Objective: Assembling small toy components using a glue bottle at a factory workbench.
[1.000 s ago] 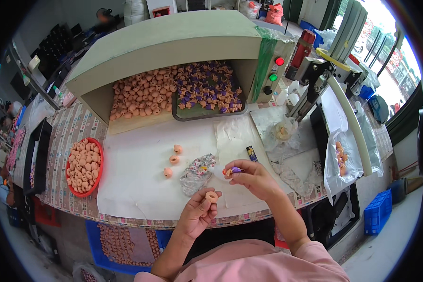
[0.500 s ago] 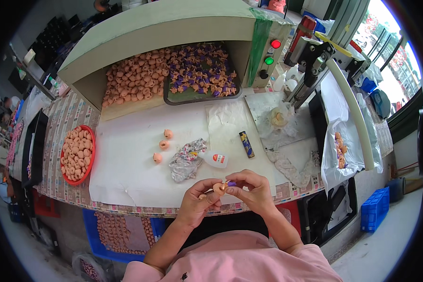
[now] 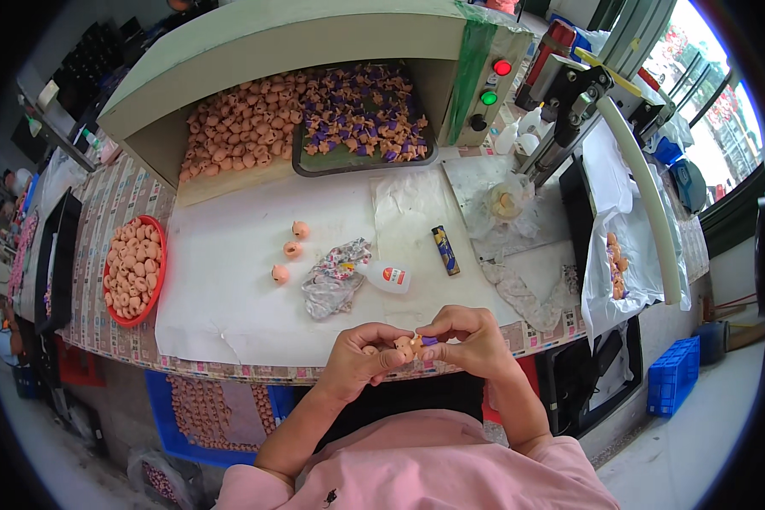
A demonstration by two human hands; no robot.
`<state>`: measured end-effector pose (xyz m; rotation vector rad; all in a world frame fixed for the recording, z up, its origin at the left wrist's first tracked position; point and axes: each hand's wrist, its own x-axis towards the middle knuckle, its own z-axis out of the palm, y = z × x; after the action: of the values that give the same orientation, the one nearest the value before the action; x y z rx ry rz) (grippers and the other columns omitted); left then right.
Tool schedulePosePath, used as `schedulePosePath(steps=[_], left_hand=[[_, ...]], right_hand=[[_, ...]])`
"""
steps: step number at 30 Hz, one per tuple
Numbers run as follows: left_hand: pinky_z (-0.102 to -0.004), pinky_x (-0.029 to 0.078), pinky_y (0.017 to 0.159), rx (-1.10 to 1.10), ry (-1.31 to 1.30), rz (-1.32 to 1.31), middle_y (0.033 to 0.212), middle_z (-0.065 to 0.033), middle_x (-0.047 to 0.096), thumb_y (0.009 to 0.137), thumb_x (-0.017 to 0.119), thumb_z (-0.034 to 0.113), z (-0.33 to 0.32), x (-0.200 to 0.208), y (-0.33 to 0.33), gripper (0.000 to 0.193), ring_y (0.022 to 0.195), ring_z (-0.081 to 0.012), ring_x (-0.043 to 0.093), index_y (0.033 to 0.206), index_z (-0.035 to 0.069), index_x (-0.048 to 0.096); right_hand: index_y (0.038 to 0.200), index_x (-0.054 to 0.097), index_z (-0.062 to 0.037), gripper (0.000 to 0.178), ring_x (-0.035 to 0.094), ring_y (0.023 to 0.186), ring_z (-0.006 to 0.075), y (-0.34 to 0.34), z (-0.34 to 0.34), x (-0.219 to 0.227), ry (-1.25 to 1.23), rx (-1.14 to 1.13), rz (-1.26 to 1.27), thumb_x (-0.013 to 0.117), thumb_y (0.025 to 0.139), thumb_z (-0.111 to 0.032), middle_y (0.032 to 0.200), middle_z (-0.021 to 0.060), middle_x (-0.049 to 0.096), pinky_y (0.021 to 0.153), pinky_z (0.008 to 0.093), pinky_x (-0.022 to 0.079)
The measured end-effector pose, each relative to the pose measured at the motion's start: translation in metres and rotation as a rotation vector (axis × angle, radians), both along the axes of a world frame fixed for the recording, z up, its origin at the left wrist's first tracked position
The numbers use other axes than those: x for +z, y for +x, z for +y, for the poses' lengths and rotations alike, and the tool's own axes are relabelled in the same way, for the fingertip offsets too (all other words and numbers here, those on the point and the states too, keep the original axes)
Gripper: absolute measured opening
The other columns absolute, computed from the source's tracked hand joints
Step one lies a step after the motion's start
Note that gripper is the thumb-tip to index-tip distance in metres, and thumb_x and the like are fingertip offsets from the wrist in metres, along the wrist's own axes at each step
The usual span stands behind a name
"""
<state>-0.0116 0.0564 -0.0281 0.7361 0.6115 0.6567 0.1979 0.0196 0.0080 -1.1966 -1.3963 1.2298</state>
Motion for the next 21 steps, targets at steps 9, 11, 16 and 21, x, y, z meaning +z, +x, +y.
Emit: schedulePosePath(steps=[9, 11, 16, 21], left_hand=[[-0.0146, 0.036, 0.041, -0.002, 0.089, 0.100, 0.081, -0.0038, 0.067, 0.080, 0.077, 0.014, 0.005, 0.014, -0.002, 0.030, 0.051, -0.0005, 0.047, 0.103, -0.002, 0.065], [-0.0148, 0.036, 0.042, -0.035, 0.065, 0.103, 0.080, -0.0027, 0.067, 0.082, 0.076, 0.013, 0.005, 0.015, 0.000, 0.028, 0.052, 0.0001, 0.047, 0.103, -0.002, 0.066], [-0.0151, 0.035, 0.041, -0.078, 0.063, 0.133, 0.082, -0.0026, 0.066, 0.082, 0.076, 0.013, 0.009, 0.018, 0.008, 0.026, 0.052, 0.0003, 0.048, 0.101, -0.001, 0.065], [-0.0149, 0.032, 0.038, -0.080, -0.014, 0.111, 0.086, -0.0058, 0.066, 0.084, 0.073, 0.012, 0.009, 0.021, 0.012, 0.025, 0.046, -0.0006, 0.043, 0.104, 0.001, 0.061]], right_hand=[[0.090, 0.069, 0.0008, 0.025, 0.059, 0.074, 0.0102, -0.012, -0.008, -0.013, 0.008, -0.079, 0.047, 0.083, 0.070, -0.004, 0.083, 0.0061, 0.064, 0.063, 0.0220, 0.047], [0.090, 0.069, 0.0008, 0.025, 0.059, 0.074, 0.0101, -0.011, -0.011, -0.016, 0.028, -0.091, 0.032, 0.083, 0.070, -0.004, 0.083, 0.0056, 0.064, 0.063, 0.0220, 0.047], [0.092, 0.070, 0.0002, 0.026, 0.061, 0.075, 0.0105, -0.002, -0.009, -0.007, 0.015, -0.129, -0.058, 0.082, 0.070, -0.004, 0.083, 0.0051, 0.066, 0.063, 0.0230, 0.047], [0.095, 0.069, 0.0004, 0.022, 0.063, 0.076, 0.0145, 0.045, 0.018, 0.038, 0.510, -0.351, -0.538, 0.074, 0.073, -0.001, 0.085, 0.0098, 0.068, 0.069, 0.0252, 0.048]])
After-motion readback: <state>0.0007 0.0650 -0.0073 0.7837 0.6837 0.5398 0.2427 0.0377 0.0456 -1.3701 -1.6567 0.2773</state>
